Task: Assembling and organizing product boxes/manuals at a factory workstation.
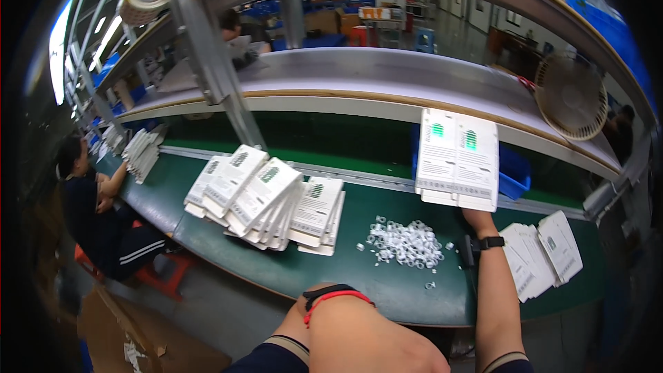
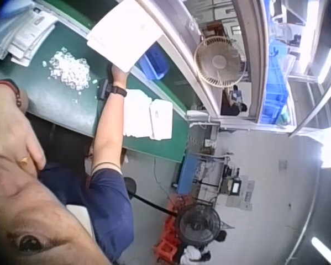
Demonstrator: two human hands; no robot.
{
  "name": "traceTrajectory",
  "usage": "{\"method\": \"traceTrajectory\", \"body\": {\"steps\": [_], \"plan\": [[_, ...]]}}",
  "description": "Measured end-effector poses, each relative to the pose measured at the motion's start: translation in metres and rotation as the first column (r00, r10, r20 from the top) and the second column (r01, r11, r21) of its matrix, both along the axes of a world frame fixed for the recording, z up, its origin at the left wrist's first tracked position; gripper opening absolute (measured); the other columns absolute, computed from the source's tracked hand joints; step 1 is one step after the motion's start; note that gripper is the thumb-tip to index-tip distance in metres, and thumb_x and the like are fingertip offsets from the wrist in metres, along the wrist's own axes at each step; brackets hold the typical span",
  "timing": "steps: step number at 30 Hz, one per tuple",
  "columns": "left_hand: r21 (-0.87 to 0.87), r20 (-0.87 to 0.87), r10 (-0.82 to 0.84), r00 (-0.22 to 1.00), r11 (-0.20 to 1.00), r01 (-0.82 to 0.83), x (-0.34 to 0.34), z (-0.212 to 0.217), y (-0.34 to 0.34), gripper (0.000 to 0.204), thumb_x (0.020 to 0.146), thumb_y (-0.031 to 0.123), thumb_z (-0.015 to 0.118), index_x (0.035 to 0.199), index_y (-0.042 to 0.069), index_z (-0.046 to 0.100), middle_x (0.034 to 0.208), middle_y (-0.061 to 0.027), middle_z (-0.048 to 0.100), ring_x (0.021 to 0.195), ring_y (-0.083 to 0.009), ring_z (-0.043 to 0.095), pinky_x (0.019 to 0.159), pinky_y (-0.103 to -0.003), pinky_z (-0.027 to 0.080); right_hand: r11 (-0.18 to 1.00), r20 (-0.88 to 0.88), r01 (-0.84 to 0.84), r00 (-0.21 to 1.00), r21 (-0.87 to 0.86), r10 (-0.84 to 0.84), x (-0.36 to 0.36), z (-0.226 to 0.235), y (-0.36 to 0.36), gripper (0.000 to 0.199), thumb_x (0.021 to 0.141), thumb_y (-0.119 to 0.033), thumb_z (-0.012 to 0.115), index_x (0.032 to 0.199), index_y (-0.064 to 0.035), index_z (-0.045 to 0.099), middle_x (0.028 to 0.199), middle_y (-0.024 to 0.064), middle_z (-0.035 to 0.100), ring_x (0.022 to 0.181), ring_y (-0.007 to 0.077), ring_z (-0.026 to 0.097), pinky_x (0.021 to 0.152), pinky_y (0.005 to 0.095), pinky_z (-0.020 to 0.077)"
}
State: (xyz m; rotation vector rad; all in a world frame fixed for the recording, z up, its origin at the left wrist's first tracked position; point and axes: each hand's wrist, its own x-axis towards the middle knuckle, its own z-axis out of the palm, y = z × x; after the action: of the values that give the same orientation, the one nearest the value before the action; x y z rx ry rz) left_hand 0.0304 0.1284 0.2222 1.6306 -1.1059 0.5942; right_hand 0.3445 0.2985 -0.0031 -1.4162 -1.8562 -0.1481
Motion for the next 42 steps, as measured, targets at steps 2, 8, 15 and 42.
{"method": "traceTrajectory", "body": {"steps": [2, 8, 15, 42], "plan": [[0.023, -0.054, -0.041, 0.998, 0.999, 0.042, 0.004, 0.000, 0.006, 0.030, 0.086, 0.020, 0.053, 0.061, 0.003, 0.049, 0.059, -0.0142, 0.047, 0.056, -0.0330, 0.049, 0.059, -0.043, 0.042, 0.999, -0.019, 0.015, 1.000, -0.034, -0.015, 0.006, 0.000, -0.003, 0.039, 0.086, -0.016, 0.054, 0.121, 0.0000, 0.052, 0.125, 0.0212, 0.051, 0.117, 0.0374, 0.044, 0.100, 0.0419, 0.0338], [0.125, 0.038, 0.084, 0.996, 0.988, -0.088, 0.005, 0.006, 0.002, 0.025, 0.083, 0.012, 0.050, 0.058, 0.004, 0.049, 0.059, -0.0113, 0.047, 0.056, -0.0283, 0.049, 0.062, -0.043, 0.045, 0.994, -0.021, 0.042, 0.999, 0.104, -0.040, 0.004, 0.002, 0.005, 0.032, 0.079, -0.012, 0.057, 0.110, -0.0063, 0.060, 0.107, 0.0185, 0.062, 0.097, 0.0354, 0.060, 0.082, 0.0394, 0.0498], [0.198, -0.013, 0.015, 1.000, 0.980, -0.012, 0.001, 0.002, 0.003, 0.019, 0.084, 0.016, 0.050, 0.078, 0.000, 0.058, 0.074, -0.0157, 0.057, 0.066, -0.0293, 0.055, 0.074, -0.047, 0.046, 0.998, -0.190, 0.041, 0.981, 0.042, -0.033, -0.010, 0.002, -0.009, 0.026, 0.079, -0.016, 0.058, 0.102, -0.0043, 0.062, 0.098, 0.0216, 0.063, 0.092, 0.0397, 0.059, 0.077, 0.0415, 0.0496], [0.121, -0.050, -0.035, 0.998, 0.992, 0.041, -0.009, -0.014, -0.002, 0.011, 0.071, 0.018, 0.052, 0.066, 0.008, 0.050, 0.060, -0.0079, 0.044, 0.053, -0.0264, 0.043, 0.064, -0.042, 0.037, 0.997, -0.046, 0.057, 0.997, 0.044, -0.055, -0.009, 0.019, -0.007, 0.031, 0.082, -0.010, 0.057, 0.112, -0.0047, 0.058, 0.112, 0.0178, 0.061, 0.104, 0.0332, 0.057, 0.087, 0.0367, 0.0471]]}}
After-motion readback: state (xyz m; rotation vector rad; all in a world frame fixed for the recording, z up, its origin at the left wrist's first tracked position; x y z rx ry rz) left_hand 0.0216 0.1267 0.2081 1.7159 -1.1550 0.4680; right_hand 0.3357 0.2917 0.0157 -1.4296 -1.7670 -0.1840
